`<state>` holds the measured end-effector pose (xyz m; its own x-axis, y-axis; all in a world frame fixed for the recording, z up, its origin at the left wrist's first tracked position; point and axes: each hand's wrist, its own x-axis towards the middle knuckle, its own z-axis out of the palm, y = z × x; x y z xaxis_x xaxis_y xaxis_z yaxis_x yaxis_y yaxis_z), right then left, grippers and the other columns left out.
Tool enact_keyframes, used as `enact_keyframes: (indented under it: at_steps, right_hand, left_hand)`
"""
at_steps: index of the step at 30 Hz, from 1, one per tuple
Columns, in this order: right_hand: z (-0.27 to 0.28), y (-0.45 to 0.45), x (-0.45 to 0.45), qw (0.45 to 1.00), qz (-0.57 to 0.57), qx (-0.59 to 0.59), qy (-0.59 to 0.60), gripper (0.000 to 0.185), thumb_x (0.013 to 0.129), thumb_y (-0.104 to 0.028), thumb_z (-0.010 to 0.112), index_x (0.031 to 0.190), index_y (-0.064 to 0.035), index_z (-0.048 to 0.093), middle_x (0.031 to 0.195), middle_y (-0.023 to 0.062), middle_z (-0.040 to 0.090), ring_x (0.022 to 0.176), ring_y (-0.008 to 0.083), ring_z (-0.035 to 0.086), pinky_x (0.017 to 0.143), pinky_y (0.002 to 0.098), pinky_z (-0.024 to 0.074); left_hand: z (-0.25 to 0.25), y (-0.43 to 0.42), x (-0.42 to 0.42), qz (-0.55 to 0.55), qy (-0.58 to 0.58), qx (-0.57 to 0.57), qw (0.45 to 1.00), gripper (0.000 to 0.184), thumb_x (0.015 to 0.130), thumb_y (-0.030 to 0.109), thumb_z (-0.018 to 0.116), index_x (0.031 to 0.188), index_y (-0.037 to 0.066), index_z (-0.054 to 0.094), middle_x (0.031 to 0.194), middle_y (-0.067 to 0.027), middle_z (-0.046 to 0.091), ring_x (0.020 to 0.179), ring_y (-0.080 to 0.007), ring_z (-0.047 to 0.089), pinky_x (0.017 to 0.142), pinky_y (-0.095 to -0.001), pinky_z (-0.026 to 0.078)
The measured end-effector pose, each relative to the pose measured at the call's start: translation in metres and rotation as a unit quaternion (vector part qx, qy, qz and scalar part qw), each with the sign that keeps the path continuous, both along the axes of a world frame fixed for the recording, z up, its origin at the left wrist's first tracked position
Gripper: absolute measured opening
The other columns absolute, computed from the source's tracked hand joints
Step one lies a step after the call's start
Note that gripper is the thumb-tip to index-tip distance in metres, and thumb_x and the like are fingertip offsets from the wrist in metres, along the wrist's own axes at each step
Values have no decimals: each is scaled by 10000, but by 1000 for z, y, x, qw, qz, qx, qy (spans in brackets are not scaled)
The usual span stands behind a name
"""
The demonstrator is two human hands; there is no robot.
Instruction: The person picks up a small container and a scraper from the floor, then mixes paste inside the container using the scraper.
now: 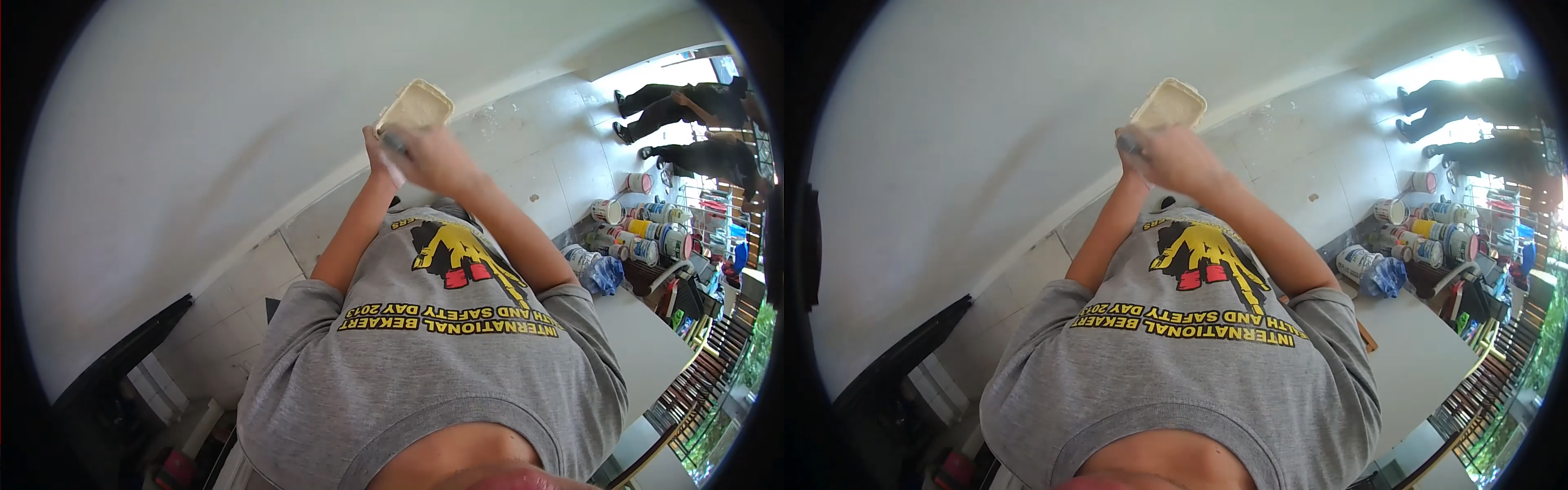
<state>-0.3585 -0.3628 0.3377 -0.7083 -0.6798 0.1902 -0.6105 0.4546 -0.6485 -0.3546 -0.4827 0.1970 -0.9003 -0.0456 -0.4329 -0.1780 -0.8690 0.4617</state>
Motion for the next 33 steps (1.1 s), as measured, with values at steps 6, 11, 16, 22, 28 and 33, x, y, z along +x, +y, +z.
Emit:
enact_keyframes:
  at_steps: [6,11,16,22,28,33]
  right_hand:
    - [-23,-12,34,992,-23,85,94,503,838,-93,651,1321,-28,527,851,178,700,677,364,689,564,472,539]
    - [-7,28,5,989,-97,-110,27,313,906,-87,685,1205,-5,640,829,163,732,648,240,717,585,367,552]
    - [-3,34,-6,963,-126,-235,-46,204,930,-131,721,1089,-4,701,775,111,739,639,124,687,611,271,537]
    - [-6,24,-5,949,-158,-269,-39,175,929,-158,706,999,3,706,776,175,717,656,292,708,619,327,537]
    - [-4,22,-11,954,-136,-257,-79,178,930,-169,701,969,4,700,777,179,707,649,318,684,621,351,531]
    - [1,13,-11,966,-99,-230,-68,167,935,-161,690,946,5,696,782,178,712,659,333,687,632,349,537]
  left_hand:
    - [-21,-2,-8,-21,92,62,994,593,918,604,329,1274,213,596,1253,-21,612,1149,-216,598,877,-453,519]
    - [4,-3,2,52,-36,-22,998,612,906,614,323,1294,226,595,1269,-15,606,1144,-217,598,841,-447,524]
    - [38,-3,3,30,-65,-24,997,704,913,610,253,1412,199,533,1353,-49,579,1247,-237,557,992,-440,499]
    - [44,-7,-1,-31,-39,-11,999,645,919,579,302,1339,177,582,1263,-60,634,1155,-247,630,890,-434,561]
    - [44,-15,3,-64,-27,-2,998,654,940,560,263,1362,166,571,1222,-59,657,1090,-217,664,744,-361,601]
    - [42,-21,13,-64,-33,-9,997,636,942,547,274,1335,160,590,1195,-55,673,1046,-211,683,675,-340,600]
